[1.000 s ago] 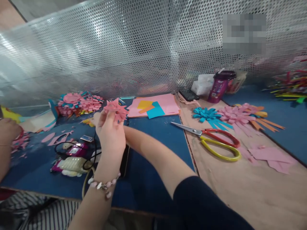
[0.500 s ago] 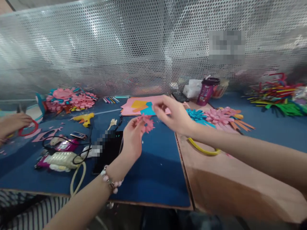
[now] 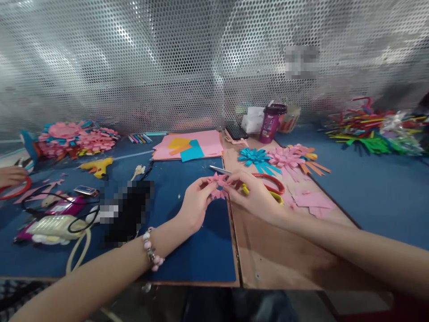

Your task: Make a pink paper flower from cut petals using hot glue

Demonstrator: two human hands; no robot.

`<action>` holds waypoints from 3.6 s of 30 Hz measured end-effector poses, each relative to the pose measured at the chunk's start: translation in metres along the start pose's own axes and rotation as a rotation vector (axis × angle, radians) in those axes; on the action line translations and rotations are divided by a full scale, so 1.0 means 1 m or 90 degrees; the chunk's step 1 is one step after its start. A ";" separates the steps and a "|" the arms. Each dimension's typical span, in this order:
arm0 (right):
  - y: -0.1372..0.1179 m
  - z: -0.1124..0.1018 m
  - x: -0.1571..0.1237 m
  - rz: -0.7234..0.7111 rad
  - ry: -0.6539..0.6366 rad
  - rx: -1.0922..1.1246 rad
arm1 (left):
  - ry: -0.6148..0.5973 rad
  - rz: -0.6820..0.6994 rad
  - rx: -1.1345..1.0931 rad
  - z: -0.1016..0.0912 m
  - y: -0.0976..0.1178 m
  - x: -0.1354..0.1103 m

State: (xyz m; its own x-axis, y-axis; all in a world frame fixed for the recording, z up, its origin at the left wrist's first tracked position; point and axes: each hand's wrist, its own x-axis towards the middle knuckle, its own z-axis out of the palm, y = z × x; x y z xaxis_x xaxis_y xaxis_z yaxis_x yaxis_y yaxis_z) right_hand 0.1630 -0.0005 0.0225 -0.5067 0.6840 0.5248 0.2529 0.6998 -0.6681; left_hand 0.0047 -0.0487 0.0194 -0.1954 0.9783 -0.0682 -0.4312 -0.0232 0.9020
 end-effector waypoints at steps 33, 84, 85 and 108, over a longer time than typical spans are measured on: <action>0.004 0.006 -0.019 0.147 0.032 0.156 | -0.011 0.136 0.387 -0.011 0.006 -0.009; 0.004 0.002 -0.017 0.103 0.022 0.150 | -0.075 0.094 0.518 -0.010 0.017 -0.010; 0.005 0.001 -0.017 0.093 0.027 0.149 | -0.083 0.091 0.524 -0.010 0.017 -0.010; 0.007 -0.001 -0.013 -0.010 -0.030 0.155 | -0.159 0.019 0.508 -0.012 0.016 -0.008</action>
State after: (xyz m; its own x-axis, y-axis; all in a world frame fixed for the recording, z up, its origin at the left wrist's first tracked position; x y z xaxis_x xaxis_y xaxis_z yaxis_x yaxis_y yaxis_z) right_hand 0.1724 -0.0047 0.0114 -0.5478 0.6590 0.5154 0.0411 0.6366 -0.7701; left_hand -0.0116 -0.0599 0.0293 0.0446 0.9986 -0.0272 0.3425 0.0103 0.9395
